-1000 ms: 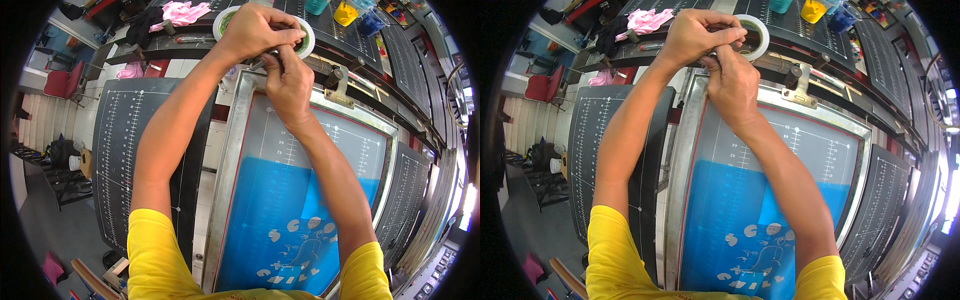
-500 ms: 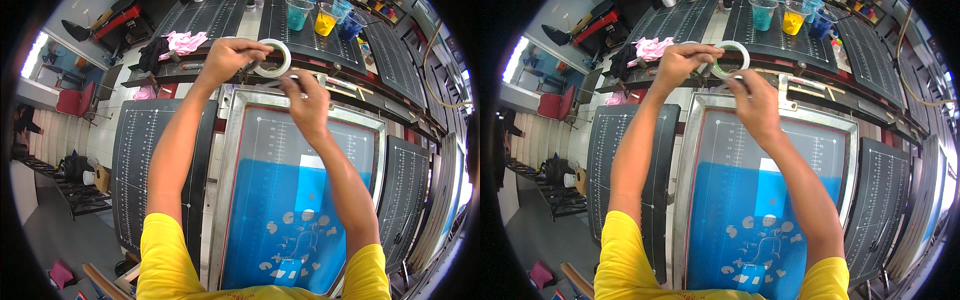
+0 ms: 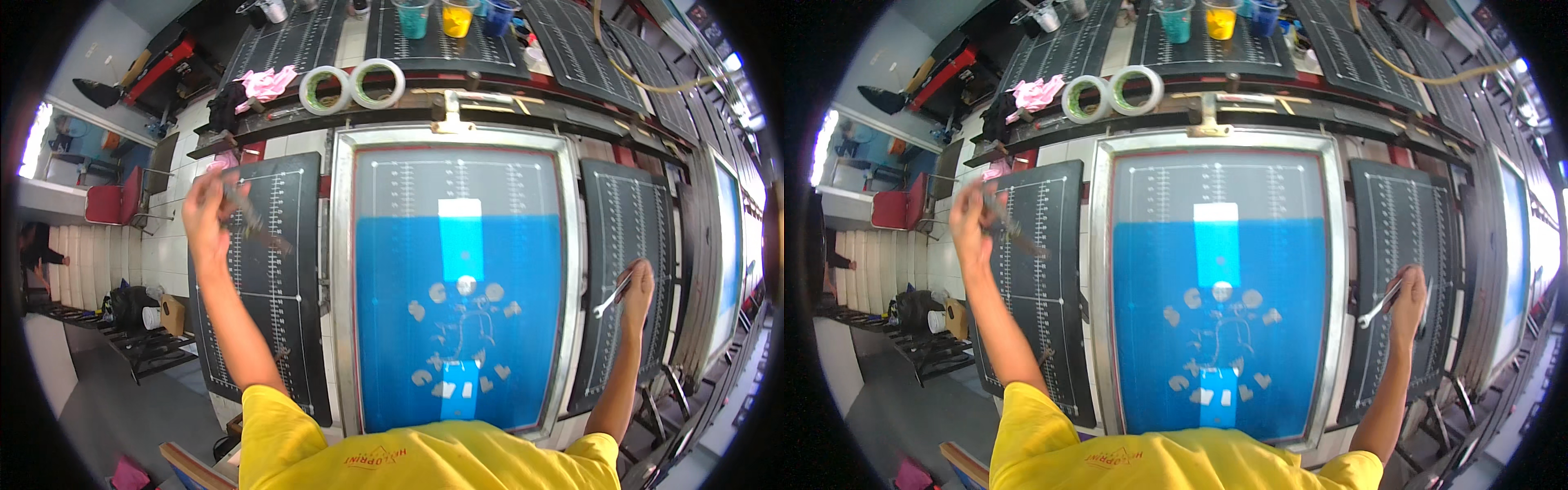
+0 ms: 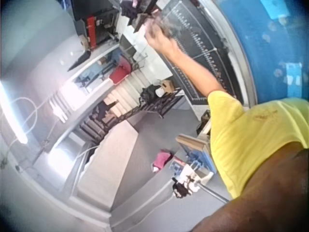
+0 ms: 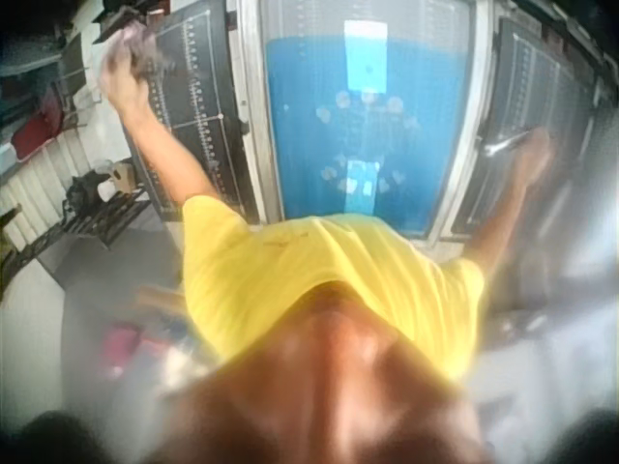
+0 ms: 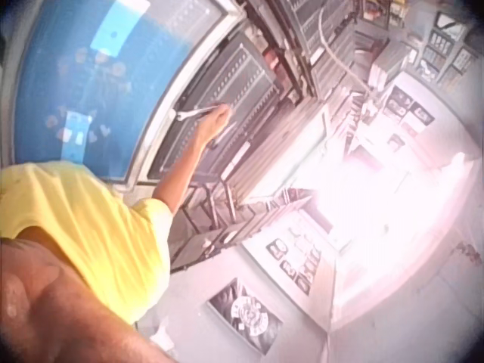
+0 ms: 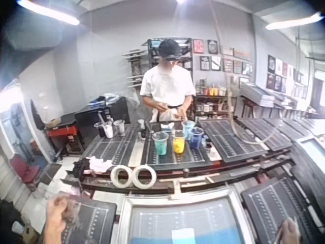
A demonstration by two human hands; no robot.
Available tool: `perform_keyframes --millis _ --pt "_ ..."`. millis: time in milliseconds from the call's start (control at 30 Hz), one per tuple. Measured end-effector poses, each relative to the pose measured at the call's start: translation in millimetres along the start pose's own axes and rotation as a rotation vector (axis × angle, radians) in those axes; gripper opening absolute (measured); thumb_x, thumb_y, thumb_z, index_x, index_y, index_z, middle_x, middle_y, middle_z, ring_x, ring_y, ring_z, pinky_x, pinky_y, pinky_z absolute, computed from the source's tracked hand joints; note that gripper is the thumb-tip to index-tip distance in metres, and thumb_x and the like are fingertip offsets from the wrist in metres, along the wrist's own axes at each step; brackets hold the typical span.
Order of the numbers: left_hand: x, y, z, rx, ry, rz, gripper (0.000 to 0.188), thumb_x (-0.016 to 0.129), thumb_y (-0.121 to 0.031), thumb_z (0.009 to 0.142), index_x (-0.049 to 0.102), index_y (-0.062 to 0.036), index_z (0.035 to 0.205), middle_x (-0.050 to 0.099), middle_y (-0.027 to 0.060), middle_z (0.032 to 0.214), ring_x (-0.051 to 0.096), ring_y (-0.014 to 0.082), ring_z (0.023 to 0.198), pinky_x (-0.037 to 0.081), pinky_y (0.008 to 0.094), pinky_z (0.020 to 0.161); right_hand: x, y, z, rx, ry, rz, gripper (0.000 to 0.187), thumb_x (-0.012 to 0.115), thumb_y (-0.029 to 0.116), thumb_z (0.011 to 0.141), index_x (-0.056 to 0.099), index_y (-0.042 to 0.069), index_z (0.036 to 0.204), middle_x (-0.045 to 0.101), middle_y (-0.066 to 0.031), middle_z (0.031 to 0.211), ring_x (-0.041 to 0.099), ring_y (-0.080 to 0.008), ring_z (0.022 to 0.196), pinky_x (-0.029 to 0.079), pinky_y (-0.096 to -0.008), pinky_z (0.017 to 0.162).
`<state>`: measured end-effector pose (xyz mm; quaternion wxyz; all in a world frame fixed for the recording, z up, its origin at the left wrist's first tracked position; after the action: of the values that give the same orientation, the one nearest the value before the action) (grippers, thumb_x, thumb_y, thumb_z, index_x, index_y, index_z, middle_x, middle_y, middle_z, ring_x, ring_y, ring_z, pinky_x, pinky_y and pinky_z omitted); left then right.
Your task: The person aligns a screen printing frame on a press, adjusting the position by turning knobs and applying tape to the edges of the screen.
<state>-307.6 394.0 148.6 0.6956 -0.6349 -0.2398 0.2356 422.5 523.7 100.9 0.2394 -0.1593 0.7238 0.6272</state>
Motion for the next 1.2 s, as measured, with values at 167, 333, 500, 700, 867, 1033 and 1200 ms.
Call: perform_keyframes --millis 167,333,500,700,867,1033,1200 --pt "-75 49 -134 -0.375 -0.07 0.141 0.035 0.061 -0.016 0.093 0.054 0.0006 0.122 0.06 0.0048 0.085 0.07 0.0237 0.076 0.059 0.0285 0.061 -72 -107 -52 -0.182 -0.142 -0.585 0.028 0.043 0.03 0.101 0.058 0.006 0.102 0.064 -0.0139 0.072 0.063 -0.0286 0.064 0.047 -0.0385 0.058" --pt "-120 89 -243 -0.514 -0.209 0.139 0.037 0.061 -0.011 0.093 0.05 0.001 0.126 0.053 0.0018 0.072 0.067 0.0189 0.068 0.042 0.0231 0.046 -95 -122 -91 0.01 -0.17 -0.895 0.026 0.053 0.033 0.095 0.057 0.009 0.105 0.067 -0.0205 0.087 0.063 -0.0421 0.084 0.046 -0.0486 0.066" --pt "-147 108 -284 -0.463 -0.176 0.172 0.037 0.063 -0.009 0.09 0.051 0.0024 0.123 0.056 0.0025 0.073 0.065 0.0167 0.064 0.047 0.0239 0.048 -98 -139 -104 -0.245 -0.184 -0.886 0.029 0.056 0.033 0.093 0.056 0.007 0.107 0.066 -0.0203 0.087 0.063 -0.0407 0.082 0.047 -0.0478 0.067" --pt "-173 95 -269 -0.1 -0.145 0.713 0.033 0.075 -0.015 0.081 0.064 0.0017 0.108 0.061 0.001 0.071 0.055 0.0092 0.064 0.044 0.0247 0.063 -79 -90 -143 -0.445 -0.195 -0.588 0.027 0.058 0.024 0.093 0.059 0.002 0.108 0.065 -0.0198 0.085 0.063 -0.0386 0.08 0.048 -0.0438 0.069" --pt "-155 67 -277 0.245 -0.193 1.093 0.029 0.069 -0.019 0.086 0.064 0.0007 0.106 0.064 0.0081 0.082 0.06 0.0174 0.072 0.047 0.0306 0.066 -10 -93 -219 -0.17 0.207 -0.184 0.028 0.053 0.021 0.095 0.059 -0.001 0.112 0.066 -0.0219 0.09 0.065 -0.033 0.082 0.049 -0.0369 0.072" --pt "-88 22 -322 0.321 -0.311 0.926 0.025 0.06 -0.023 0.093 0.067 -0.0012 0.103 0.065 0.0111 0.089 0.063 0.0193 0.078 0.05 0.0308 0.071 -7 -112 -245 -0.166 0.064 -0.15 0.029 0.048 0.019 0.096 0.057 -0.002 0.114 0.065 -0.0213 0.094 0.063 -0.0309 0.085 0.048 -0.0356 0.076" --pt "2 68 -403 0.052 0.122 0.99 0.036 0.044 -0.022 0.099 0.061 0.0061 0.113 0.065 0.0235 0.103 0.063 0.0372 0.096 0.049 0.039 0.085 4 -130 -237 -0.075 0.062 0.096 0.027 0.049 0.018 0.096 0.059 -0.004 0.11 0.064 -0.0115 0.087 0.058 -0.0172 0.08 0.045 -0.03 0.073"
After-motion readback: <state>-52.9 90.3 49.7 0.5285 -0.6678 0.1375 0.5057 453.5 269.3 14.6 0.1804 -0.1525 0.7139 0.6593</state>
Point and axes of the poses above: each hand's wrist, its own z-axis towards the middle knuckle, its own x-axis out of the palm, y = z × x, the point moved 9 cm from there along z, towards the middle knuckle
